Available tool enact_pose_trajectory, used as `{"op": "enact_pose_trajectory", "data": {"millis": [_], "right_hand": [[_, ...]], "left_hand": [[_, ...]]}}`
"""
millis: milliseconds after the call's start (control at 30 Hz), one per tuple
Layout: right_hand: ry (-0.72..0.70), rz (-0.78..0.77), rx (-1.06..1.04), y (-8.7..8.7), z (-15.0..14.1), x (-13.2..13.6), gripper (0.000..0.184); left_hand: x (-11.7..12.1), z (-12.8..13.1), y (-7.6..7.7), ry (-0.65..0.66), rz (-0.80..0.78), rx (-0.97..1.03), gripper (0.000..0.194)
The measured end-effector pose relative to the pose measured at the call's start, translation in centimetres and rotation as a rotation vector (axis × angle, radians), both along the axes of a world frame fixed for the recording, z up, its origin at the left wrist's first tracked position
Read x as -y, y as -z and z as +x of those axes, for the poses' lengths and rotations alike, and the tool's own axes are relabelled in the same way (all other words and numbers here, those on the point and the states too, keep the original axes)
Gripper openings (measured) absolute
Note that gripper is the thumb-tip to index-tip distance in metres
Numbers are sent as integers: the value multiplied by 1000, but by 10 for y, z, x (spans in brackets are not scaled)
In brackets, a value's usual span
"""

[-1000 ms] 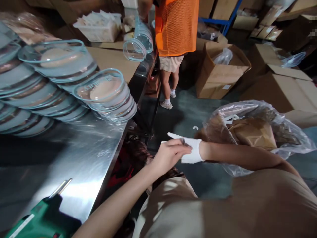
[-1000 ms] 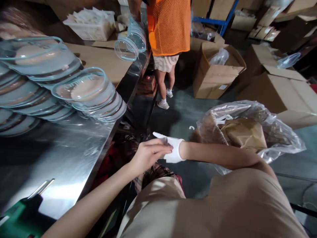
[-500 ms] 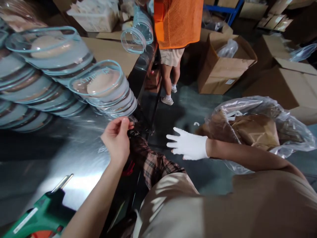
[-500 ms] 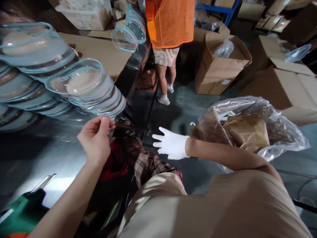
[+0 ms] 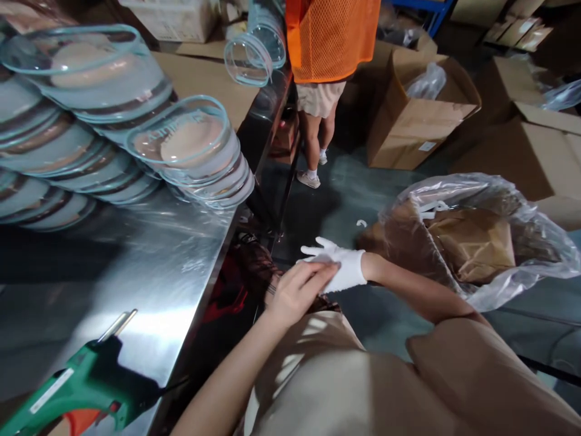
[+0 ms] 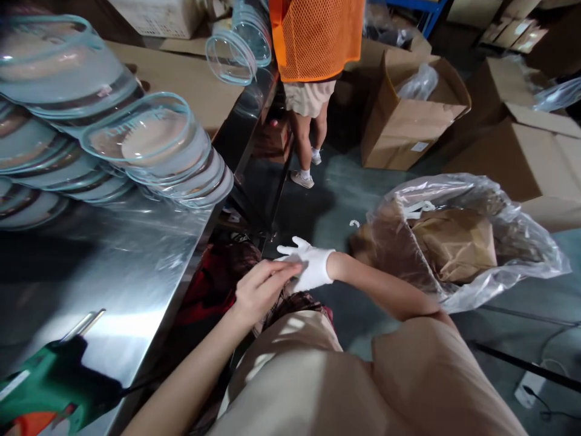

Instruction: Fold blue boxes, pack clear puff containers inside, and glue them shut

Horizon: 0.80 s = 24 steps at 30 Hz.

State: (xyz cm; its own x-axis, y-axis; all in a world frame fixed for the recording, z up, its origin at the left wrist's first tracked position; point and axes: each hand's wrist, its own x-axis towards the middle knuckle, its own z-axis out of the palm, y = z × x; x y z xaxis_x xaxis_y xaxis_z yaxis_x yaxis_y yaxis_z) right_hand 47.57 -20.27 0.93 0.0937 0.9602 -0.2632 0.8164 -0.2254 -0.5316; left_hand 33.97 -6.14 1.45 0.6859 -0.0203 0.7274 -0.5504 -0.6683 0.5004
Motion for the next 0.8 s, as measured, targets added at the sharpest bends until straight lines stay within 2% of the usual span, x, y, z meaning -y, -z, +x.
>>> {"op": "enact_pose_trajectory", "data": {"millis": [67, 167, 233, 267, 333, 433, 500, 567, 633, 700, 800], "right_hand": [[-30, -105, -4, -12, 5, 0, 54], [23, -202, -6, -27, 10, 5, 62], [57, -217, -29, -30, 10, 7, 62], [71, -220, -39, -30, 11, 6, 61], [120, -220, -39, -26, 11, 5, 61], [202, -211, -11, -14, 10, 3, 62], [231, -173, -7, -5, 9, 3, 70], [315, -83, 11, 4, 6, 5, 72], [411, 39, 4, 12, 0, 6, 66], [445, 117, -58, 15, -5, 6, 62], [466, 48, -99, 11, -9, 6, 64]], "left_hand": [[-25, -14, 4, -129, -40, -31, 30], [-60, -31, 12, -412, -60, -118, 20], [-69, -35, 16, -579, -108, -216, 19], [-68, -35, 17, -610, -142, -263, 24], [-51, -30, 15, -523, -169, -322, 32], [-10, -16, 14, -182, -104, -310, 39], [13, -6, 17, -52, -43, -296, 42], [25, 0, 22, -38, -18, -253, 39], [25, 2, 25, -55, -86, -210, 28], [18, 1, 26, -52, -254, -245, 17], [5, -3, 26, -109, -588, -437, 11]]}}
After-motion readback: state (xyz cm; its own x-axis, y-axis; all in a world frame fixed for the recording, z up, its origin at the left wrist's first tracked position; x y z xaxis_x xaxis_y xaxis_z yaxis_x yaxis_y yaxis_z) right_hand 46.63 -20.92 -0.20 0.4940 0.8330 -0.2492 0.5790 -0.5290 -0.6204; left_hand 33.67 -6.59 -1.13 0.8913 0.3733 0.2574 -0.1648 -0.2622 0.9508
